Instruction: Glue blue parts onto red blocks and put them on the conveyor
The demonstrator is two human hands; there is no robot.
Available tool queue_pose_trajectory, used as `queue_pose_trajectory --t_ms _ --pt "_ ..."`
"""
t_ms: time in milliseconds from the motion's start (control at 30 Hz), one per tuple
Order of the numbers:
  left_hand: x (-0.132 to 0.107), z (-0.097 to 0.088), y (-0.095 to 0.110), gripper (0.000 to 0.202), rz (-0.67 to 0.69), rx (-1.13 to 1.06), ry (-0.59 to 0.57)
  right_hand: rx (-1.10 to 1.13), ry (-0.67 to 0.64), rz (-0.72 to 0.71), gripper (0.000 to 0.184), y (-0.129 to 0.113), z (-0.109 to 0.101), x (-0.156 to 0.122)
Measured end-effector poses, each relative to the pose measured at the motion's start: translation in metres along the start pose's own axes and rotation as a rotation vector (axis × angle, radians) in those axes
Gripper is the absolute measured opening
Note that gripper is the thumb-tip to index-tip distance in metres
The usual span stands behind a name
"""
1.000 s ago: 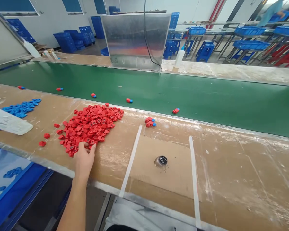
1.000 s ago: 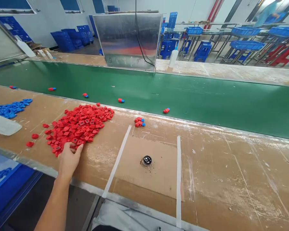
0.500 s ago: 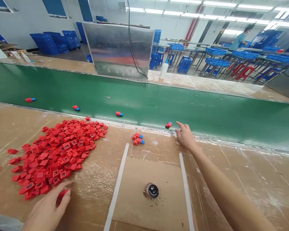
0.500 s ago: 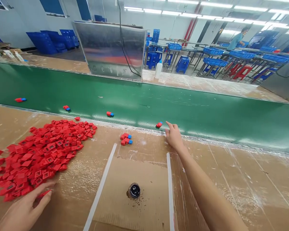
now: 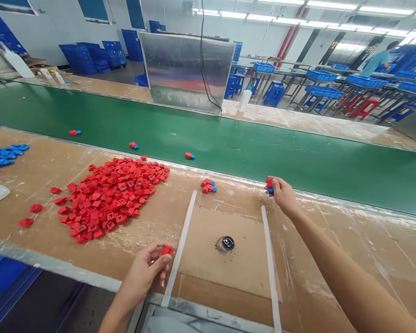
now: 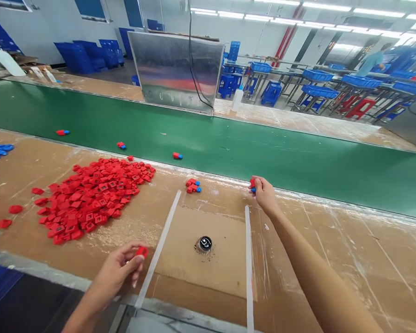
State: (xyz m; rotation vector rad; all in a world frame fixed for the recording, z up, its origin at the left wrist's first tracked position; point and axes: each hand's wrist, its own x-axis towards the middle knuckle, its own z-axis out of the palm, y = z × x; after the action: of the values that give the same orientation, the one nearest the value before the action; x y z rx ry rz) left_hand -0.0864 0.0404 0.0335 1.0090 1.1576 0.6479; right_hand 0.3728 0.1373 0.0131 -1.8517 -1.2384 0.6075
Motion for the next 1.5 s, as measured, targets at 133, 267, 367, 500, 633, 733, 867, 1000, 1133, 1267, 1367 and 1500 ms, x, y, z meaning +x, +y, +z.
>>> queue_pose_trajectory --t_ms 133,267,367,500,633,733,867,1000,1133,1267,1367,1500 --pt "0.016 0.047 -0.006 0.042 0.046 -0.072 -0.164 0.223 -0.204 0.090 0.064 -0.018 -0.011 -0.083" --pt "0.024 0.083 -0.014 0.042 0.089 -0.097 -0.266 0.360 -0.359 0.167 0.057 -0.039 -0.016 -0.151" --pt "0.025 0.095 -0.022 0.039 0.127 -0.092 -0.295 0.389 -0.375 0.141 0.054 -0.051 -0.010 -0.180" --pt "0.023 0.093 -0.031 0.031 0.209 -0.085 -0.302 0.075 -0.343 -0.179 0.036 -0.065 0.004 -0.198" --pt "0.019 0.088 -0.035 0.029 0.210 -0.120 -0.317 -0.283 -0.253 -0.464 0.034 -0.075 0.017 -0.204" --pt "0.017 0.088 -0.035 0.029 0.188 -0.144 -0.317 -0.399 -0.198 -0.555 0.033 -0.079 0.025 -0.207" --pt "0.018 0.090 -0.036 0.027 0.187 -0.139 -0.320 -0.448 -0.169 -0.621 0.028 -0.081 0.033 -0.209" --pt "0.018 0.090 -0.037 0.027 0.193 -0.130 -0.331 -0.454 -0.185 -0.639 0.023 -0.080 0.036 -0.210" --pt "0.018 0.089 -0.037 0.027 0.192 -0.123 -0.328 -0.456 -0.202 -0.638 0.022 -0.079 0.037 -0.211" --pt "0.018 0.090 -0.038 0.026 0.198 -0.126 -0.337 -0.473 -0.216 -0.650 0.026 -0.081 0.037 -0.210" --pt "0.018 0.090 -0.038 0.025 0.200 -0.133 -0.344 -0.494 -0.243 -0.662 0.029 -0.084 0.038 -0.209" --pt "0.017 0.090 -0.038 0.025 0.195 -0.132 -0.350 -0.497 -0.246 -0.669 0.030 -0.085 0.040 -0.209"
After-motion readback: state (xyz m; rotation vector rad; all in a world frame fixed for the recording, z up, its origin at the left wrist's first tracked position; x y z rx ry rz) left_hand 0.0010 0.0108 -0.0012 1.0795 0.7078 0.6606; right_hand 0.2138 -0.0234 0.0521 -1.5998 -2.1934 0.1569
